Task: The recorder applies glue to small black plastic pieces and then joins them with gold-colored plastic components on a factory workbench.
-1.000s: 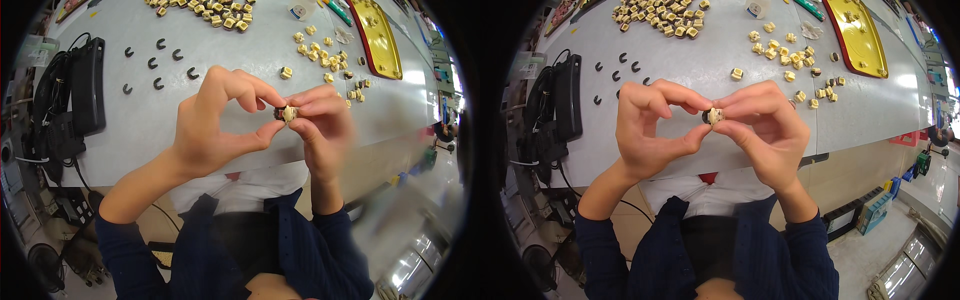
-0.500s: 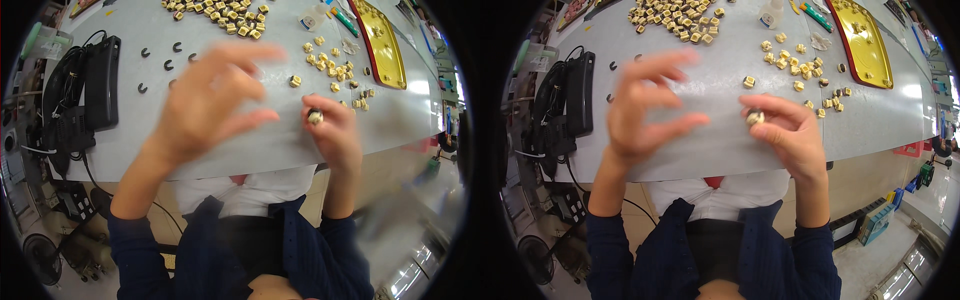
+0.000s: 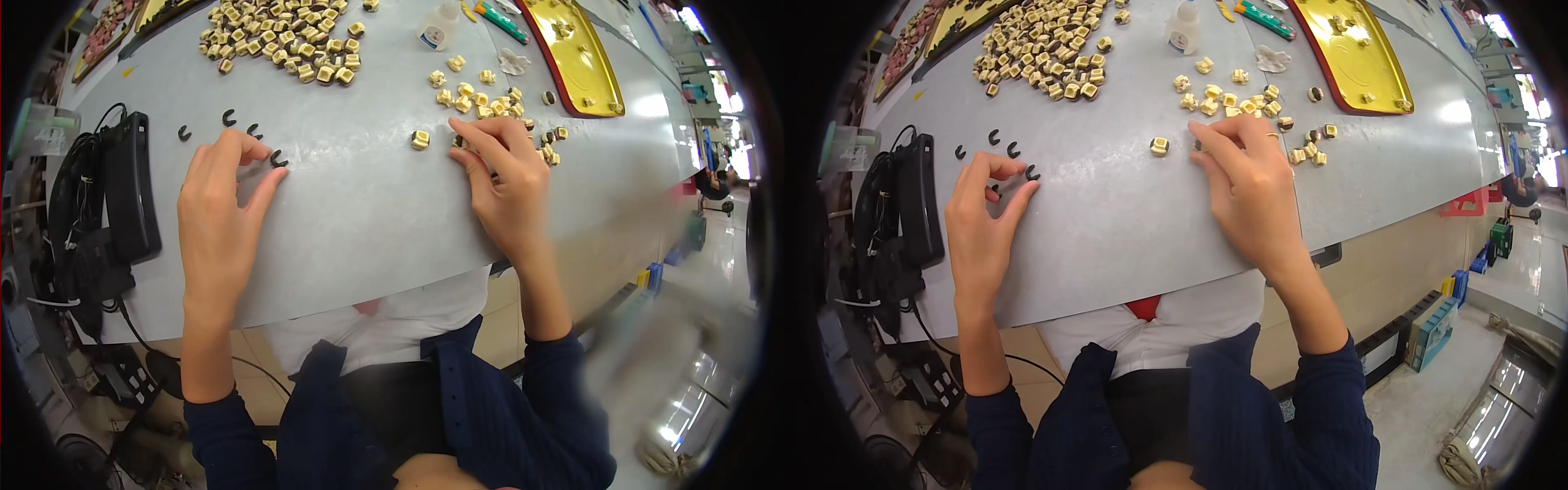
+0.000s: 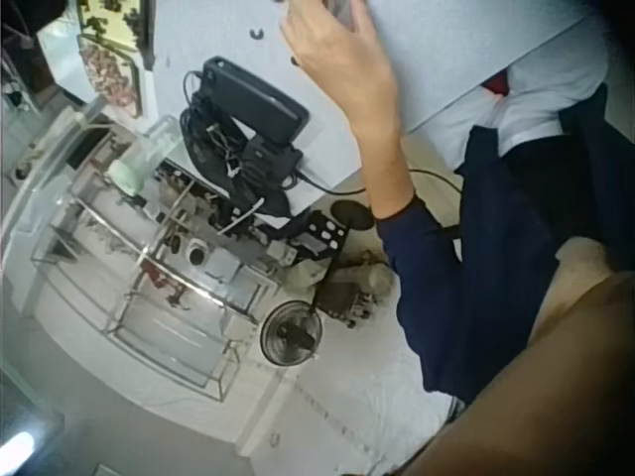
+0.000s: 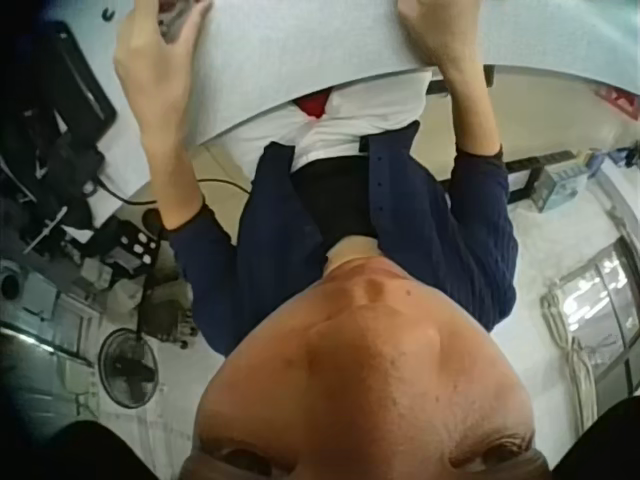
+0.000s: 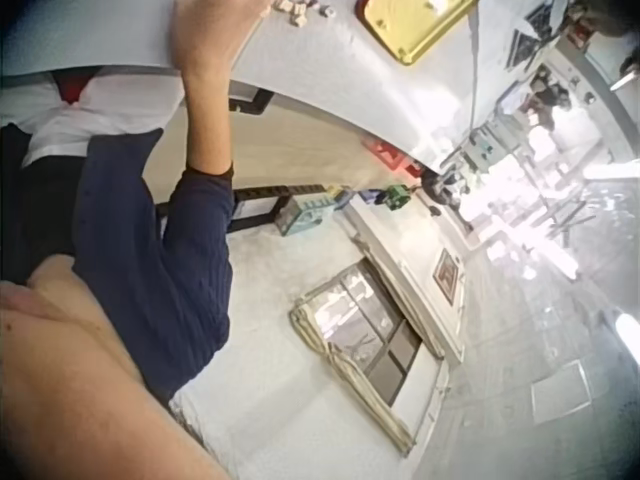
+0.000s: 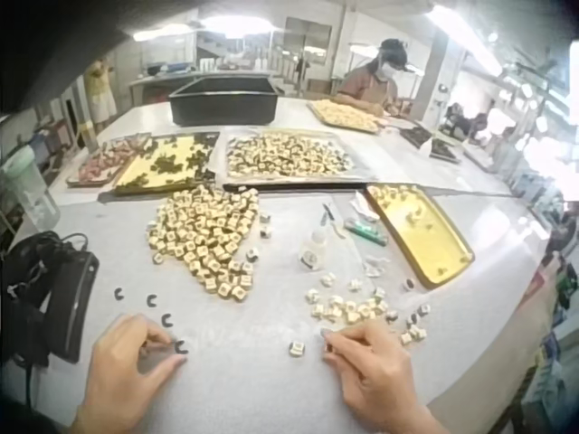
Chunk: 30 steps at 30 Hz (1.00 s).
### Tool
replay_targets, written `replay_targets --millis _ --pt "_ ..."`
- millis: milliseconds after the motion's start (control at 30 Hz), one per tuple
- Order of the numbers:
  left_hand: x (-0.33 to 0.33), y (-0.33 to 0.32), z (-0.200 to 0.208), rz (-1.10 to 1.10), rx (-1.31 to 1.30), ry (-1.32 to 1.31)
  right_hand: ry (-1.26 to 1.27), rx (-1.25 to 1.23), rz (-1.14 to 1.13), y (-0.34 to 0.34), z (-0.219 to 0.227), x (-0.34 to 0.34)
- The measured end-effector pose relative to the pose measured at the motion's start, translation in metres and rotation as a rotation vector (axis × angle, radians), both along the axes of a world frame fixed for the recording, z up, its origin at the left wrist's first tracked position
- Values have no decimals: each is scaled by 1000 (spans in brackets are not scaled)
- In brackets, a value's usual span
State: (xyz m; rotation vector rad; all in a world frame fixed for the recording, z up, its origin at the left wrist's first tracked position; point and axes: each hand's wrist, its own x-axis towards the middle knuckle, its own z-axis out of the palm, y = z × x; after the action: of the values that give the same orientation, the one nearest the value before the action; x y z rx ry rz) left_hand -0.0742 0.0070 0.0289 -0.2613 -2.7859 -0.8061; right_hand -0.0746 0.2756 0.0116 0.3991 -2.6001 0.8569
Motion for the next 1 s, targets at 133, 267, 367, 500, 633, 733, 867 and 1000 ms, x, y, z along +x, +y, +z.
replay_targets --millis 133,267,367,500,633,733,867,1000 --pt "-2 -1 -4 -1 48 -19 -47 -38 -6 2 3 0" --pt "-3 0 -5 -18 69 -10 64 11 27 22 11 -11" --pt "-3 3 -4 -36 75 -31 91 193 10 36 21 -23" --pt "-3 4 -7 -64 100 11 42 242 49 37 22 -28" --pt "-3 2 -9 -102 142 60 -82 170 -6 36 29 -15" --pt "-3 5 -13 -229 233 218 -148 120 -14 35 20 -12" --pt "-4 11 -14 -446 328 373 -56 117 15 35 16 -17" --pt "-2 14 -17 -533 385 392 -99 46 36 35 15 -17"
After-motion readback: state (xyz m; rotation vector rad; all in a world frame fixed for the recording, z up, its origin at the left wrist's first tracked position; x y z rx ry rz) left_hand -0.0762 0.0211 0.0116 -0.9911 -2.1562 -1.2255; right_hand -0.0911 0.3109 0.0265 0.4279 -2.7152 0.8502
